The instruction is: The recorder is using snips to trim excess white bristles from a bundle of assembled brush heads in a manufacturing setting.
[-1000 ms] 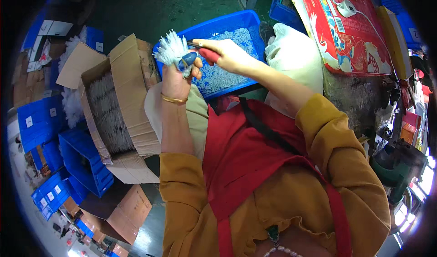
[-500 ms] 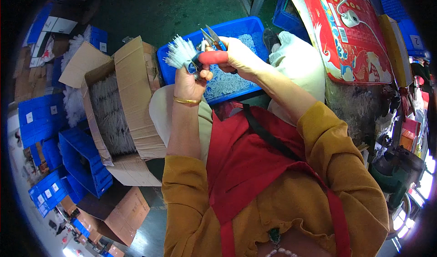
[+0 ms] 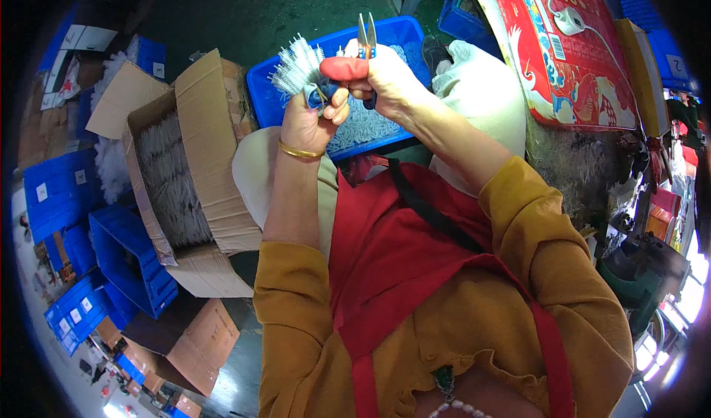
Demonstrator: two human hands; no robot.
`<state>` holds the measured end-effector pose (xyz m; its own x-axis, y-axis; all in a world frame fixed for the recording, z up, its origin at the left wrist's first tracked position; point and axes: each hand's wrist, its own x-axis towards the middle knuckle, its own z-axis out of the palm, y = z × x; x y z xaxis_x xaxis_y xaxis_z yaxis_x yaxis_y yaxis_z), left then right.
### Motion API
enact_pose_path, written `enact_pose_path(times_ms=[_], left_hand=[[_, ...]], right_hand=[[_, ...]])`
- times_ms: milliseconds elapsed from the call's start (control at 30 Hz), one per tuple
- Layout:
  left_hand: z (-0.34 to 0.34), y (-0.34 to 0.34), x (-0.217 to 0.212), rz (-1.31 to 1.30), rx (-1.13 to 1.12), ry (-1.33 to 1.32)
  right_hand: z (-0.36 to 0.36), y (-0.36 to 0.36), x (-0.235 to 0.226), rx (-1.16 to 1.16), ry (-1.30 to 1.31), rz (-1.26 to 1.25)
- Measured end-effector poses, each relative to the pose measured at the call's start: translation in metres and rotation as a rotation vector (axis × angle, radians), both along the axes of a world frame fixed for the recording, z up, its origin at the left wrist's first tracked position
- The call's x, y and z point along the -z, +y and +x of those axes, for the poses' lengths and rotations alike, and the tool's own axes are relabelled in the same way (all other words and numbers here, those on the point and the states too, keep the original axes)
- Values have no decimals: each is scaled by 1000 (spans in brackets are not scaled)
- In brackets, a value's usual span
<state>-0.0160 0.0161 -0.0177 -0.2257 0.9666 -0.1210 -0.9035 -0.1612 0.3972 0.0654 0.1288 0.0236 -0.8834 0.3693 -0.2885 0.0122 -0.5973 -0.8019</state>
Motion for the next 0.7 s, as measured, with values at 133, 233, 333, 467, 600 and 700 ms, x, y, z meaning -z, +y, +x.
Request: enact_pose_path(times_ms=[133, 233, 333, 467, 600, 700], left_hand=[[2, 4, -5, -62, -88, 22], [2, 4, -3, -79, -112, 44], [8, 4, -4, -65, -107, -18], [8, 4, 2, -105, -136, 21], [6, 5, 3, -318, -313, 220], [13, 11, -14, -461, -317, 324]], right_hand=[[1, -1, -1, 53, -15, 148], [0, 3, 4, -21, 2, 164], [3, -4, 4, 47, 13, 152], [-4, -9, 12, 184, -5, 6], [-6, 3, 23, 91, -44, 192], [-17, 21, 46, 390, -158, 843]])
